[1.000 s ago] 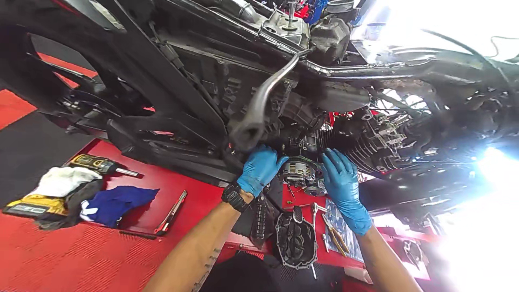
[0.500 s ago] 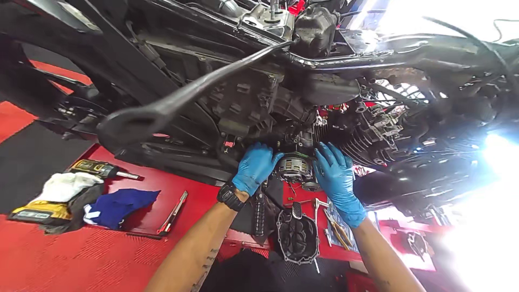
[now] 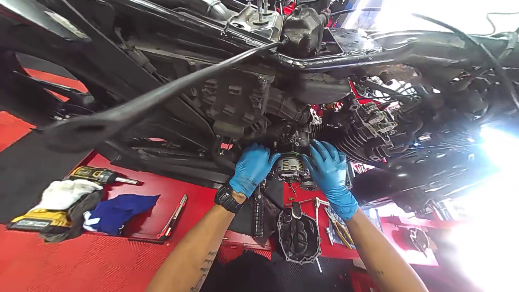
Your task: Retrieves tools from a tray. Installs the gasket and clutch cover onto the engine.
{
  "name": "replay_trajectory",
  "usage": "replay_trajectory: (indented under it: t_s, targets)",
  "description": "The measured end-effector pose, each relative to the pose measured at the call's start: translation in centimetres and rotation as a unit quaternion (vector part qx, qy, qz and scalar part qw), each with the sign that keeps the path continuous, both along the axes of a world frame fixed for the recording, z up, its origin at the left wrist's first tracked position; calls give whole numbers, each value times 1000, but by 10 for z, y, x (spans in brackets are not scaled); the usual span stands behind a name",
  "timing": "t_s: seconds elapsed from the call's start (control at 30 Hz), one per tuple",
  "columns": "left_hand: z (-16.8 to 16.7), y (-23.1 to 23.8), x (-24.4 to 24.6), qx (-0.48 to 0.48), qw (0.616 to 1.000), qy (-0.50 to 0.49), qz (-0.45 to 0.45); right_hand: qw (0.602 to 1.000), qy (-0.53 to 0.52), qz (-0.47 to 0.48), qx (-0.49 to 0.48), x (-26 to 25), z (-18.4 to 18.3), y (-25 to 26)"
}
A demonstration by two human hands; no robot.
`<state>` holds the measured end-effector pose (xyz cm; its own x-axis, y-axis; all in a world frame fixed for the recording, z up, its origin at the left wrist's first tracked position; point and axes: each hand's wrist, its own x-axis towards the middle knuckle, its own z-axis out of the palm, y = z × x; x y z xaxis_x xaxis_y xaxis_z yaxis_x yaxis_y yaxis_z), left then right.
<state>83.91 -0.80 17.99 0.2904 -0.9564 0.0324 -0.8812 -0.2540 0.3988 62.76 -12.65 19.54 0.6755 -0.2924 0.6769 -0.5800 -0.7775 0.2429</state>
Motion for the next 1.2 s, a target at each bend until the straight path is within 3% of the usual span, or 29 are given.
replay_trajectory:
  t_s: [0.2, 0.43, 0.6, 0.8, 1.0, 1.2]
  targets:
    - [-2, 0, -1, -11, 1000, -12, -2, 995, 80, 30, -45, 15, 14, 5]
    - [-4, 0, 0, -24, 1000, -8, 1, 993, 111, 18, -44, -22, 9, -3]
    - [-5, 0, 1, -36, 999, -7, -4, 994, 6, 34, 108, -56, 7, 25]
    - [-10, 4, 2, -63, 997, -36, -20, 957, -119, -4, 263, -97, -57, 58]
    - [-5, 11, -2, -78, 996, -44, -24, 928, -185, -29, 322, -109, -96, 67]
    - [-7, 18, -3, -83, 994, -61, -35, 915, -228, 12, 334, -84, -83, 60]
